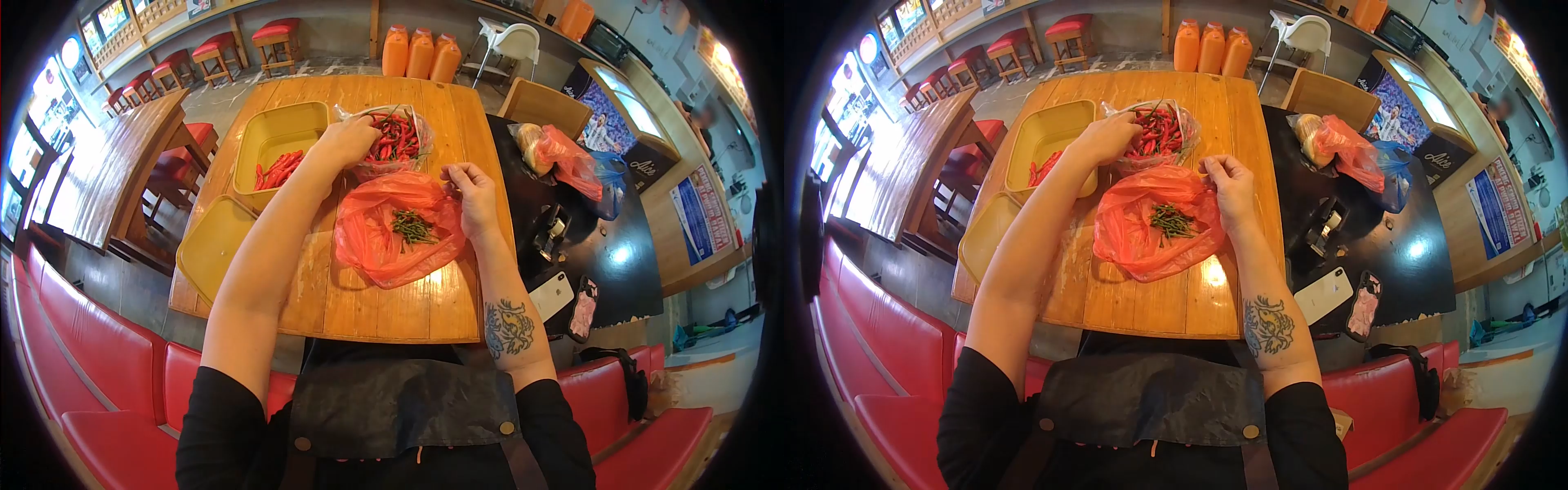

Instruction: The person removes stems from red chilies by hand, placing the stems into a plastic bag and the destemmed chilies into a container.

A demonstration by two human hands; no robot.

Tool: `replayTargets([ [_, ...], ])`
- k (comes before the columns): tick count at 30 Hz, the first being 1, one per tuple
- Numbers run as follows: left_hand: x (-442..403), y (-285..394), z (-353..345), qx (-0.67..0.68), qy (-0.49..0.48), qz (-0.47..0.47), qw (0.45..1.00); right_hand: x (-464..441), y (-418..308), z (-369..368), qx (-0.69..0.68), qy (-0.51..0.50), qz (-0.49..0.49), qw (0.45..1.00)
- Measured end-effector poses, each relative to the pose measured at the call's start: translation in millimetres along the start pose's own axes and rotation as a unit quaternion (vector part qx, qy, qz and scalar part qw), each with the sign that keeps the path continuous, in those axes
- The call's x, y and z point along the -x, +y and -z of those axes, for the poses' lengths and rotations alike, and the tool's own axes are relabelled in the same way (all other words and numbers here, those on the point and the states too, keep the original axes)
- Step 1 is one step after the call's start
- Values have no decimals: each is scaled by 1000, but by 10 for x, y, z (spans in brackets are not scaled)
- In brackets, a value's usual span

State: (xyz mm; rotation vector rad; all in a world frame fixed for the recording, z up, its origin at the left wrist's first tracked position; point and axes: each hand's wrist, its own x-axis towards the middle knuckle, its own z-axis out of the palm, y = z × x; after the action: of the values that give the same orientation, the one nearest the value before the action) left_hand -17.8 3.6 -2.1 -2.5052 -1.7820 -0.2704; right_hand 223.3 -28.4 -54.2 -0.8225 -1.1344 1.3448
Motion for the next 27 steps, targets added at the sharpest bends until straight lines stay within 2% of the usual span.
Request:
replayTargets([
  [1, -1, -26, -16, -12, 25, -21, 999, 3, -7, -9, 0, 0, 2, 1000],
  [5, 55, -70, 63, 17, 27, -36, 999, 26, -28, -41, 6, 0, 1, 1000],
  [7, 143, -25, 122, 31, 157, -42, 986, 36, -30, -51, 0, -11, -4, 1000],
  [8, 193, 9, 143, 31, 157, -43, 986, 42, -36, -49, -1, -10, -4, 1000],
  [10, 340, 146, 199, 161, 250, -31, 954, 59, -72, -51, -15, -30, -8, 999],
  [11, 422, 211, 189, 160, 251, -32, 954, 68, -84, -54, -15, -30, -7, 999],
  [12, 514, 273, 166, 309, 218, 16, 926, 79, -90, -57, -9, -49, 7, 999],
  [14, 701, 386, 74, 540, 163, 83, 822, 124, -114, -111, -5, -68, 22, 997],
  [17, 934, 485, 33, 563, 126, 89, 812, 232, -156, -275, 54, -90, 69, 992],
  [19, 978, 502, 9, 584, 103, 98, 799, 279, -160, -325, 217, -137, 166, 952],
  [21, 974, 504, -37, 629, 86, 95, 767, 323, -184, -346, 229, -147, 164, 948],
  [23, 960, 494, -70, 632, 77, 96, 765, 327, -195, -348, 282, -154, 200, 926],
  [27, 969, 532, -28, 623, 57, 93, 774, 349, -180, -363, 292, -144, 166, 931],
])
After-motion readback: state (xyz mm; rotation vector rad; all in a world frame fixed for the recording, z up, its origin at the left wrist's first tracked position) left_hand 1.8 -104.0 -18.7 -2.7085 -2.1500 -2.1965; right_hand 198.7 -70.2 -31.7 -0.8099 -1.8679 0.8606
